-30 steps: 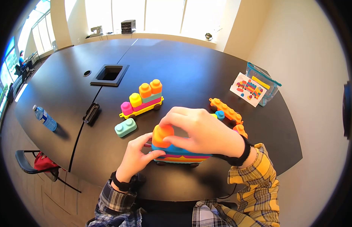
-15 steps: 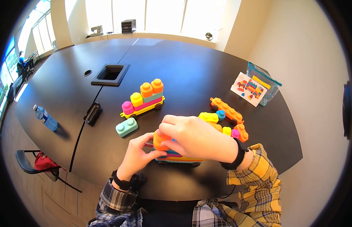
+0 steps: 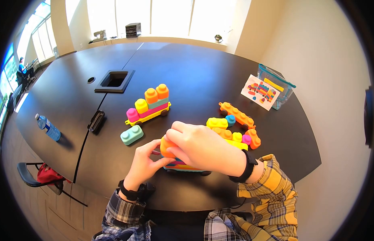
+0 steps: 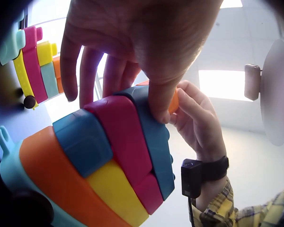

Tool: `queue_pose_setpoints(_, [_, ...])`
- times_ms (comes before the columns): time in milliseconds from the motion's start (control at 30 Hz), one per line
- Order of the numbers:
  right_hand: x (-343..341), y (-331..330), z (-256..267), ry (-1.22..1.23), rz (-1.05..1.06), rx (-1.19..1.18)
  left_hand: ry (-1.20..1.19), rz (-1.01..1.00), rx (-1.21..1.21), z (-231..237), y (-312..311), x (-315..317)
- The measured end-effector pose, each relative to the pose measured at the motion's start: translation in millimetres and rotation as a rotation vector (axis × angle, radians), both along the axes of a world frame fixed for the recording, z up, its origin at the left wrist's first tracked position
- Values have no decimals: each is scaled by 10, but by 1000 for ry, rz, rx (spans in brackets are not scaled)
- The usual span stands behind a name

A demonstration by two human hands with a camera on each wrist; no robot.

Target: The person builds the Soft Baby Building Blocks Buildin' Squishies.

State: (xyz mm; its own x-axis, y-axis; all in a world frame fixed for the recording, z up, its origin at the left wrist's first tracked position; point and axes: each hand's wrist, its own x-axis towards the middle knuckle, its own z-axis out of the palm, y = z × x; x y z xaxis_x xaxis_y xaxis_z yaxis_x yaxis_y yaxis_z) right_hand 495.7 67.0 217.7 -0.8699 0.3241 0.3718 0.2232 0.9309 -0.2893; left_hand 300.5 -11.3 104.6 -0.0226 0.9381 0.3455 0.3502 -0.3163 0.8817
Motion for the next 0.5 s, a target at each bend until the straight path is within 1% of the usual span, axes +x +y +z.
queue_pose_setpoints(33, [20, 18, -14, 1, -2, 0, -4, -1, -8, 11, 1, 6])
queue_pose_setpoints(100, [92, 95, -46, 28, 73, 29, -3, -8, -15, 23, 10, 8])
queue_pose_setpoints(133, [164, 118, -16, 31, 69, 29, -6, -15, -24, 23, 9, 3])
queue_pose_setpoints(200, [416, 172, 107, 124, -7, 16, -11, -22, -33, 44, 6, -6])
queue_pose_setpoints(233, [586, 176, 206, 54, -82, -80, 37, -34, -58, 91, -19, -7])
queue_pose_setpoints(267, [756, 182, 198, 52, -160, -186, 82, -44, -82, 136, -40, -6])
queue_pose_setpoints(333, [1109, 167, 28, 40, -280, -420, 102, -29, -77, 189, -77, -8])
queue_pose_setpoints(400, [1359, 143, -215, 0, -300, -426, 121, -11, -73, 223, -107, -15])
queue_pose_setpoints(467, [1471, 45, -441, -58, -366, -475, 74, -45, -100, 242, -133, -15])
queue_pose_setpoints(500, [1478, 23, -565, -59, -376, -551, 72, -44, -103, 249, -140, -7])
